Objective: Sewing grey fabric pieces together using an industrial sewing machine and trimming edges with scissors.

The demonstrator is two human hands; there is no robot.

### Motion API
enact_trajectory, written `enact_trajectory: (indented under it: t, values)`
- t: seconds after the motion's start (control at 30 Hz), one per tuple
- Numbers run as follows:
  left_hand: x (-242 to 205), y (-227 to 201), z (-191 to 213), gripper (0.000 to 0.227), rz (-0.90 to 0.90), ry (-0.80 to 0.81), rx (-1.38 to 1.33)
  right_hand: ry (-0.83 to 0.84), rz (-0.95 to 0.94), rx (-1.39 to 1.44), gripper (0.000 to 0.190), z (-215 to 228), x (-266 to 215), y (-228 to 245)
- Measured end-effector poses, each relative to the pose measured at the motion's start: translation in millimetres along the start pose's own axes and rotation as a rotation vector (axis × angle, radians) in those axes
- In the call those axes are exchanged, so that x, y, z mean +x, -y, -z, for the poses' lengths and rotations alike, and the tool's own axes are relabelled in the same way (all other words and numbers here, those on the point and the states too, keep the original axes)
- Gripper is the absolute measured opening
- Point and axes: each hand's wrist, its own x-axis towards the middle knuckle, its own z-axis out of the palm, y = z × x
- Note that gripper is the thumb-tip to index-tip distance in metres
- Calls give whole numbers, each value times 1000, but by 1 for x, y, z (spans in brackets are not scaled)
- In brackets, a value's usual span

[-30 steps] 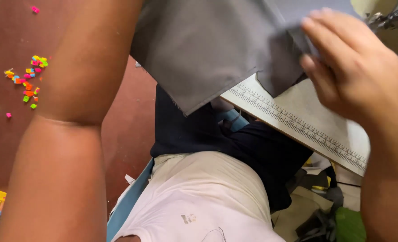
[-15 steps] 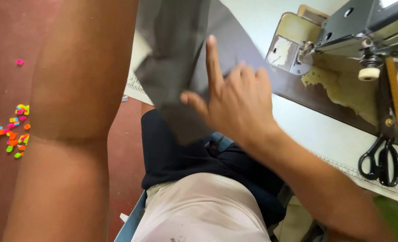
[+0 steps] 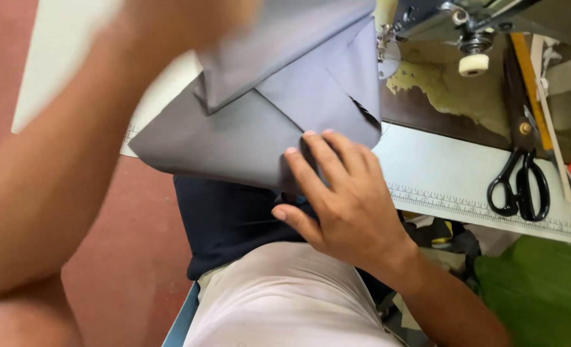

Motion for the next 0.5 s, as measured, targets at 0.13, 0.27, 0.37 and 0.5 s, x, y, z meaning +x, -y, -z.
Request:
enact_trajectory:
  t: [0.13, 0.27, 0.37, 0.5]
  values:
    - [-52, -22, -26, 32, -16, 14, 5, 13, 100, 80, 57, 9, 2, 2]
    - [-87, -57, -31, 63, 363, 125, 357, 7, 186, 164, 52, 20, 3, -21]
    - [-94, -94, -38, 65, 563, 125, 400, 20, 167, 189, 57, 16, 1, -46]
    - [-93, -116, -39, 68, 720, 155, 435, 102, 190, 16, 70, -5, -1, -93]
